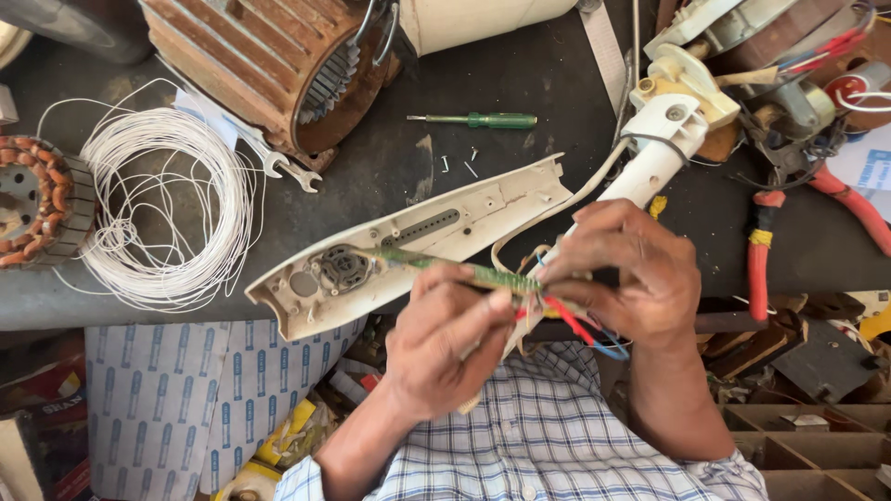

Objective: The person works on a disassembled white plastic housing with an internal circuit board, repeatedly handling and twisting colored wires. They occasionally use a screwdriver to adjust components inside the housing while seated at a cluttered workbench.

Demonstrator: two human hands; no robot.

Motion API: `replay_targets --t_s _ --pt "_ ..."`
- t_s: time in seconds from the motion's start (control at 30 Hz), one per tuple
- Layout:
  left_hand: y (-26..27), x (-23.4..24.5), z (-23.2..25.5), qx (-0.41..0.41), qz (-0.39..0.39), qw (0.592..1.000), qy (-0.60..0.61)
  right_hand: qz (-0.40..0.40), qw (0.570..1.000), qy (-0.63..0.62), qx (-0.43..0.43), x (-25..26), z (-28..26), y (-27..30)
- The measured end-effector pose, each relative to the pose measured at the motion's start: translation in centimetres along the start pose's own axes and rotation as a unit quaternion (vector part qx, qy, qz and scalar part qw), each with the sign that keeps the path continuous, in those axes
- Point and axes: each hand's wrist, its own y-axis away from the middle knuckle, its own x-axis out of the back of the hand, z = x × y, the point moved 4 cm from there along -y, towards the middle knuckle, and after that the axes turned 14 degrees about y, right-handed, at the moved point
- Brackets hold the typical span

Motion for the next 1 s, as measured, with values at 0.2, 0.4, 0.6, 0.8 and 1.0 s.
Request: replay_targets --t_s 0.2,0.4,0.6,0.8,1.0 --pt "-1.6 0.4 -0.3 0.001 0.004 1.000 -0.023 0.045 0.984 -0.062 -0.158 0.6 0.4 1.6" --pt "-2.9 0.5 -0.5 0.014 0.023 0.999 -0.025 0.099 0.981 -0.142 -0.086 1.6 -1.5 1.9" --pt "-3.6 0.2 -1.3 0.005 0.033 0.999 -0.039 0.109 0.981 -0.032 -0.157 0.8 -2.9 3.1" --pt "-3.6 0.0 -2.1 0.006 0.028 0.999 -0.034 0.151 0.969 -0.065 -0.187 0.5 -2.4 2.7" --pt "-3.4 0.0 -2.5 0.008 0.019 0.999 -0.034 0.158 0.967 -0.104 -0.170 0.3 -2.2 2.3"
